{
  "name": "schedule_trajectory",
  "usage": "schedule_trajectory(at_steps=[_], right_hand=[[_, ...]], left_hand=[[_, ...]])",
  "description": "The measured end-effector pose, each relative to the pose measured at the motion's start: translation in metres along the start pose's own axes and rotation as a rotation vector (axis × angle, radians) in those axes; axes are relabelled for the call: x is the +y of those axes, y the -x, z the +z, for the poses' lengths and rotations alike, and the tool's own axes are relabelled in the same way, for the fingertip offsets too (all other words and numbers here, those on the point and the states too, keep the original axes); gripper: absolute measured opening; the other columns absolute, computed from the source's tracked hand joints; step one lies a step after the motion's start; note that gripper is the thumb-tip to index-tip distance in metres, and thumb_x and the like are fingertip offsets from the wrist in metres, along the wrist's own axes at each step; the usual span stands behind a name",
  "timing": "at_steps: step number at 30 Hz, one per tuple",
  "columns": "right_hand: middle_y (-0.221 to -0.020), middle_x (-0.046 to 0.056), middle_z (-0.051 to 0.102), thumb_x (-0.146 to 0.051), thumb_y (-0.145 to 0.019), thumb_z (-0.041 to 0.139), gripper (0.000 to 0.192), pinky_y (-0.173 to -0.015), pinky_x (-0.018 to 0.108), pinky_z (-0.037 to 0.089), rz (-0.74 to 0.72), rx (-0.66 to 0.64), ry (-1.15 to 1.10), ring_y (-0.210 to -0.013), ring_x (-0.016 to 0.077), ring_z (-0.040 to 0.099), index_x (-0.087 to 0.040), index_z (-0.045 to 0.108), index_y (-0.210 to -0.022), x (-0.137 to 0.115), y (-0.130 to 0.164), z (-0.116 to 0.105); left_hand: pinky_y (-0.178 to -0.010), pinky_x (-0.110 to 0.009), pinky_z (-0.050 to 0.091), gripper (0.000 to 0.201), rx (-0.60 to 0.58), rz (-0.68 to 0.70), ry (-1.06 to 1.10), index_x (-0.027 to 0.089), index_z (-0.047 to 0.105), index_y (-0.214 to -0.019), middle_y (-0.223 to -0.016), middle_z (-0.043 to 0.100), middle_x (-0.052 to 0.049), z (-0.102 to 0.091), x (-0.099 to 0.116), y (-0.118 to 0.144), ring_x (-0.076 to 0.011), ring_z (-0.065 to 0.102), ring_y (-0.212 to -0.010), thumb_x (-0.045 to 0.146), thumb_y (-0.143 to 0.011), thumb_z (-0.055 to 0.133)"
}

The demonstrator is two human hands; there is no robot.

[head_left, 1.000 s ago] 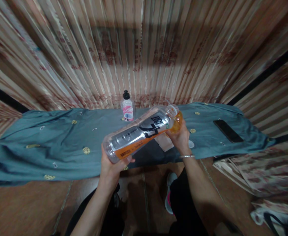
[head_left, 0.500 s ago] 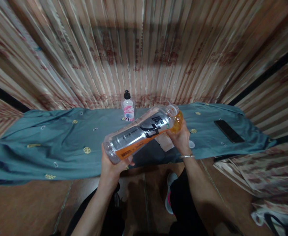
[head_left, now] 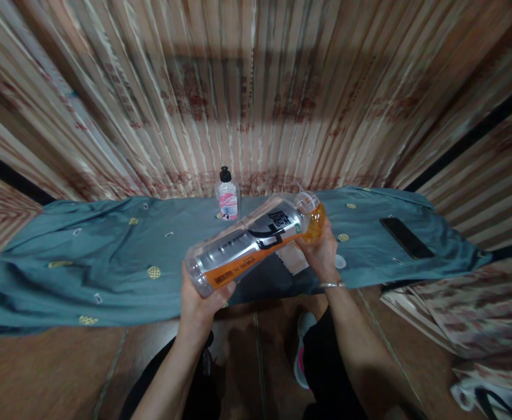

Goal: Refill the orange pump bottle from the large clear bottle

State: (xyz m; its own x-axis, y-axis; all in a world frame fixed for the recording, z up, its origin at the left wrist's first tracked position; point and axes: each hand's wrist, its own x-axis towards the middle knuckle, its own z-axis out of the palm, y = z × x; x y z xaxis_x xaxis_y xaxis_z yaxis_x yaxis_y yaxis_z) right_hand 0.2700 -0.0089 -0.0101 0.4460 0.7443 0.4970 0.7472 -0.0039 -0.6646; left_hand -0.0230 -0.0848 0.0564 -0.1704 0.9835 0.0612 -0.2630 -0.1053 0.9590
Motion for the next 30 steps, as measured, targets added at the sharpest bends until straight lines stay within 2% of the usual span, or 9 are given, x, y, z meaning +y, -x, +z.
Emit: schedule_trajectory(at_steps=[4, 7, 9, 13, 17, 23, 27, 30], right_hand=[[-0.139, 0.024, 0.074, -0.058, -0.077, 0.079, 0.086, -0.110, 0.059, 0.060, 0.002, 0.004, -0.004, -0.129, 0.0390, 0.073, -0.014, 0.054, -0.146, 0.0029, 0.0011, 0.0014], [-0.140, 0.023, 0.074, -0.057, -0.077, 0.080, 0.085, -0.111, 0.058, 0.059, -0.002, 0.006, -0.013, -0.129, 0.0381, 0.072, -0.014, 0.055, -0.145, 0.0032, 0.0011, 0.0017], [-0.140, 0.023, 0.074, -0.057, -0.077, 0.080, 0.084, -0.112, 0.058, 0.059, -0.002, 0.004, -0.021, -0.129, 0.0377, 0.072, -0.014, 0.056, -0.145, 0.0022, 0.0011, 0.0014], [-0.138, 0.022, 0.074, -0.060, -0.078, 0.080, 0.085, -0.112, 0.058, 0.059, -0.009, 0.006, -0.026, -0.128, 0.0373, 0.073, -0.014, 0.056, -0.146, -0.0001, 0.0017, 0.0015], [-0.138, 0.020, 0.075, -0.061, -0.080, 0.079, 0.084, -0.110, 0.055, 0.061, -0.029, 0.013, -0.015, -0.127, 0.0358, 0.074, -0.017, 0.055, -0.147, -0.0006, 0.0027, 0.0025], [-0.139, 0.021, 0.074, -0.057, -0.078, 0.081, 0.087, -0.112, 0.054, 0.060, 0.002, 0.000, -0.018, -0.130, 0.0379, 0.072, -0.015, 0.052, -0.149, -0.0035, 0.0039, 0.0020], [-0.141, 0.023, 0.073, -0.057, -0.079, 0.080, 0.090, -0.113, 0.055, 0.059, 0.012, -0.015, -0.032, -0.132, 0.0386, 0.071, -0.013, 0.050, -0.151, -0.0039, 0.0055, 0.0019], [-0.144, 0.023, 0.071, -0.057, -0.081, 0.081, 0.090, -0.114, 0.056, 0.058, -0.023, -0.002, -0.038, -0.134, 0.0378, 0.069, -0.014, 0.049, -0.152, -0.0008, 0.0059, 0.0028]], left_hand=[[-0.101, -0.052, 0.065, 0.088, -0.023, -0.015, 0.006, 0.025, 0.061, -0.137, -0.141, 0.071, -0.013, -0.0001, 0.0028, 0.0000, -0.0391, 0.069, -0.131, 0.047, -0.061, 0.100], [-0.098, -0.053, 0.066, 0.086, -0.061, -0.029, 0.007, 0.026, 0.061, -0.137, -0.133, 0.073, -0.012, -0.0021, 0.0044, -0.0008, -0.0407, 0.068, -0.133, 0.044, -0.062, 0.100], [-0.099, -0.051, 0.066, 0.085, -0.051, -0.019, 0.010, 0.026, 0.061, -0.137, -0.133, 0.074, -0.012, -0.0021, 0.0048, -0.0003, -0.0391, 0.069, -0.132, 0.043, -0.062, 0.100], [-0.099, -0.046, 0.066, 0.090, 0.001, 0.021, 0.010, 0.027, 0.058, -0.141, -0.144, 0.069, -0.013, -0.0014, 0.0048, 0.0019, -0.0342, 0.073, -0.124, 0.043, -0.062, 0.100], [-0.091, -0.042, 0.068, 0.096, -0.005, 0.018, 0.002, 0.026, 0.054, -0.145, -0.142, 0.069, -0.013, -0.0048, 0.0051, 0.0010, -0.0327, 0.074, -0.118, 0.042, -0.062, 0.100], [-0.078, -0.044, 0.070, 0.099, -0.048, -0.027, 0.004, 0.025, 0.053, -0.144, -0.133, 0.069, -0.015, -0.0080, 0.0054, -0.0014, -0.0361, 0.074, -0.113, 0.044, -0.059, 0.101], [-0.092, -0.046, 0.067, 0.093, -0.005, 0.017, -0.006, 0.024, 0.055, -0.142, -0.131, 0.070, -0.014, -0.0045, 0.0050, 0.0012, -0.0371, 0.070, -0.124, 0.046, -0.064, 0.099], [-0.100, -0.047, 0.064, 0.090, -0.012, 0.043, -0.021, 0.023, 0.057, -0.141, -0.120, 0.073, -0.011, -0.0042, 0.0036, 0.0014, -0.0373, 0.068, -0.129, 0.046, -0.064, 0.099]])
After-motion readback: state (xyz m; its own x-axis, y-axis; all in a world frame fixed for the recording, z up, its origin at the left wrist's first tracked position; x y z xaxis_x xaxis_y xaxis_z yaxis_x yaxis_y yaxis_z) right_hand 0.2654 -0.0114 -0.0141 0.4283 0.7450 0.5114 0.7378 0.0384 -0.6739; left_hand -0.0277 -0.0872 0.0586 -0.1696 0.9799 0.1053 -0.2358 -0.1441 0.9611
